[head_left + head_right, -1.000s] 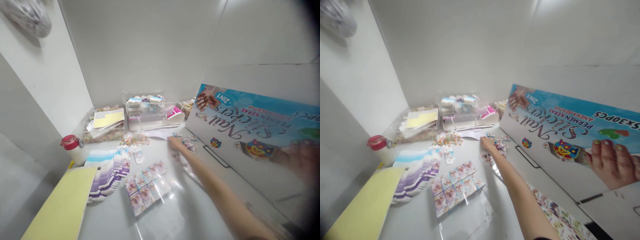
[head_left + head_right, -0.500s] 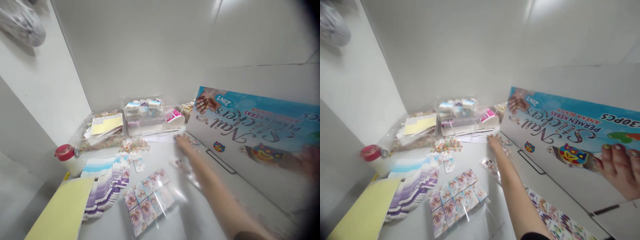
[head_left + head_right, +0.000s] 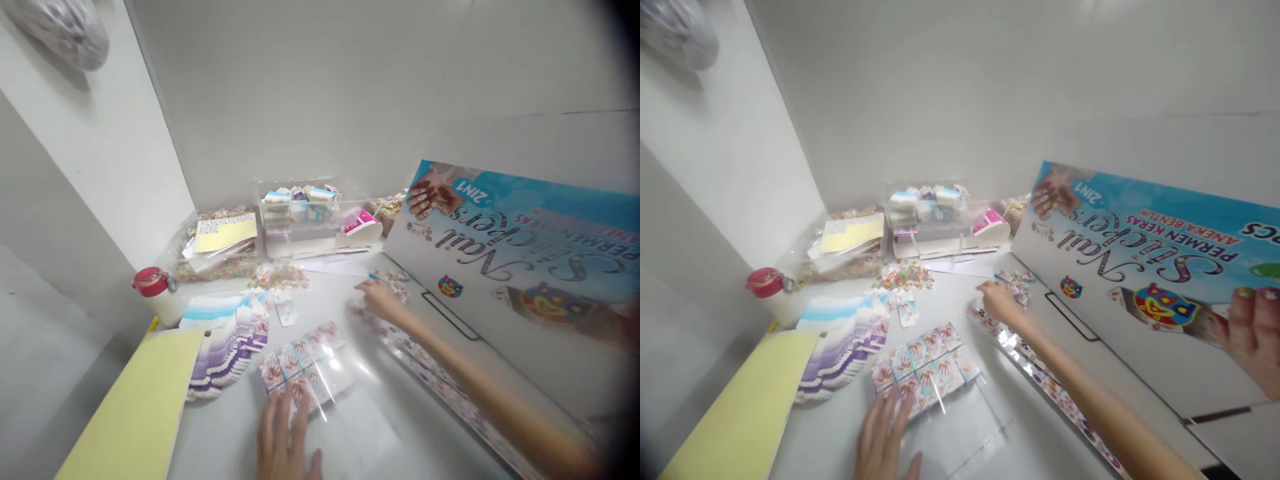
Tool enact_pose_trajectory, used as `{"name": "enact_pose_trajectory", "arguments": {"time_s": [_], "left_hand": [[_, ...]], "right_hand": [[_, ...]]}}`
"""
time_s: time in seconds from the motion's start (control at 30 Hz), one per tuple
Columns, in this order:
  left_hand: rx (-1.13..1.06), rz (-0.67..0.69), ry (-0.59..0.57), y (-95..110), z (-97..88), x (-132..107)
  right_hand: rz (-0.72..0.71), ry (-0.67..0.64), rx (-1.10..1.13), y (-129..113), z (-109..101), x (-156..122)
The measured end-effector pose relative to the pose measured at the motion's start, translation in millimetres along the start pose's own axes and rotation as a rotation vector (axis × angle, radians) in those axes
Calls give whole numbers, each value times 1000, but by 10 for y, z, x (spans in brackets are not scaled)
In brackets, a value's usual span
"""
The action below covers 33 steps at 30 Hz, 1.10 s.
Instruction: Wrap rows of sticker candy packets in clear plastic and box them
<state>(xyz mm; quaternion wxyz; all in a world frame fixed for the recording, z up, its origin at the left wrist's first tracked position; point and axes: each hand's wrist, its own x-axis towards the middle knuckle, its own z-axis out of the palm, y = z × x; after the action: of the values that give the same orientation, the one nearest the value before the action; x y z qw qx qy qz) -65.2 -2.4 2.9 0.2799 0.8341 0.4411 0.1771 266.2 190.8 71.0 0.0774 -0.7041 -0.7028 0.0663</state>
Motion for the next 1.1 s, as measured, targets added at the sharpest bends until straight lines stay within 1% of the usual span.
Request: {"name": "enact_pose_trajectory", "arguments": {"time_s": [0.03, 0.07, 0.1, 0.13, 0.17, 0.2, 0.27, 0.33, 0.4, 0.47, 0.57, 0.67, 0.8, 0.93, 1.03, 1.1], "left_hand": [[122, -21, 166, -61, -95, -9], [228, -38, 288, -105, -183, -22], [307, -45, 351, -134, -262, -38], [345, -50, 350, -150, -334, -54], [359, -58, 333, -157, -397, -67], [362, -60, 311, -160, -453, -77], [358, -59, 283, -163, -541, -87], [358, -44, 302, -177, -595, -90], [360, -22, 358, -201, -615, -99], [365, 3, 405, -233, -611, -120], [388, 40, 423, -281, -591, -170], [423, 40, 415, -317, -585, -218], [452, 52, 380, -326, -612, -243], [381, 58, 380, -289, -644, -247], [329, 44, 378, -243, -651, -284], [303, 41, 421, -201, -660, -309]], "right_hand": [[-72, -24, 44, -84, -14, -203], [-143, -46, 91, -170, -32, -415], [-232, -69, 151, -257, -51, -631], [-370, -89, 266, -340, -69, -841], [-467, -113, 340, -419, -83, -1039], [-516, -117, 385, -490, -86, -1218], [-560, -100, 434, -604, -49, -1503], [-565, -51, 445, -680, 55, -1685], [-534, 12, 456, -727, 197, -1778], [-469, 58, 468, -753, 330, -1805], [-362, 81, 497, -752, 457, -1784], [-282, 74, 517, -694, 517, -1759], [-204, 90, 500, -565, 573, -1783], [-177, 80, 531, -509, 580, -1847], [-204, 68, 554, -551, 498, -1883], [-239, 62, 570, -592, 400, -1883]]}}
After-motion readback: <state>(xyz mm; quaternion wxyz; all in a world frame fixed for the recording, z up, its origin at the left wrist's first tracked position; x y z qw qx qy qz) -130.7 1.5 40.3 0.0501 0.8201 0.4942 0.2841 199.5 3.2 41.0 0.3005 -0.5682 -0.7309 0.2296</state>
